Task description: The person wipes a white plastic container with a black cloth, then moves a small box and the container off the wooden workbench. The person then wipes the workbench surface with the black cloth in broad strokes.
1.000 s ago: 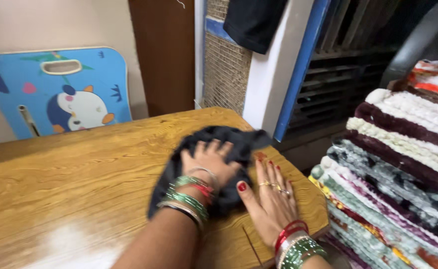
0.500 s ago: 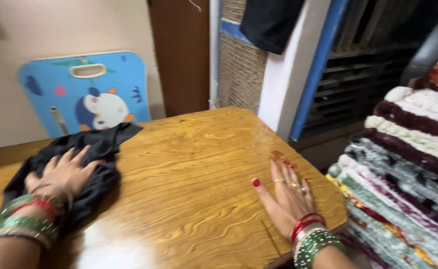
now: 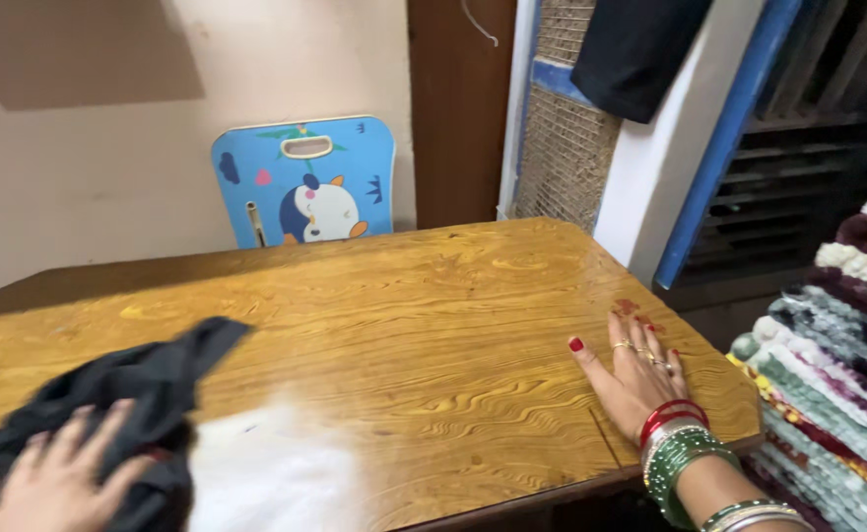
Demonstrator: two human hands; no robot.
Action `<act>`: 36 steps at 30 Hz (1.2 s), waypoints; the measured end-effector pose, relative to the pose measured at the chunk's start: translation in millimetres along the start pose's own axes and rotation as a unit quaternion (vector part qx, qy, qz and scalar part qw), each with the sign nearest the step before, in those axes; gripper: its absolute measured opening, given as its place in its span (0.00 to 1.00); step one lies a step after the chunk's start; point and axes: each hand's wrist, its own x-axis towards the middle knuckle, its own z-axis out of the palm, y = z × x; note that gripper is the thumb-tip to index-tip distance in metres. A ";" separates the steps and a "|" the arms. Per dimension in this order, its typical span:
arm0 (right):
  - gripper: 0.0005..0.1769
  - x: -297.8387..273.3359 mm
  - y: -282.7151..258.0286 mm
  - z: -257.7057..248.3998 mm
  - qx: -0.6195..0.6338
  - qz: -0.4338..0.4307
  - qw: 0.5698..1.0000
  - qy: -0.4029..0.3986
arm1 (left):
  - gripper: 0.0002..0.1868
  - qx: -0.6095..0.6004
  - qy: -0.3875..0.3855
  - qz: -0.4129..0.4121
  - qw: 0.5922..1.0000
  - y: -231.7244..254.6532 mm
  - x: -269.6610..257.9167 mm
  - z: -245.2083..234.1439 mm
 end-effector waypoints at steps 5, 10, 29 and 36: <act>0.52 -19.3 -78.2 -7.5 -0.116 -0.095 0.988 -0.027 | 0.26 0.198 -0.037 0.275 0.940 -13.9 -19.7 -43.6; 0.50 -34.8 -207.5 23.2 -0.041 -0.249 0.961 -0.117 | 0.25 0.135 -0.014 0.218 0.966 -6.8 7.3 -60.4; 0.58 4.9 -296.7 70.5 0.047 -0.192 0.968 -0.157 | 0.47 -0.190 -0.033 0.127 0.973 62.0 110.9 -88.7; 0.56 19.0 -280.2 82.5 0.199 -0.220 0.955 -0.003 | 0.37 -0.256 0.012 0.367 0.894 174.1 49.4 -146.4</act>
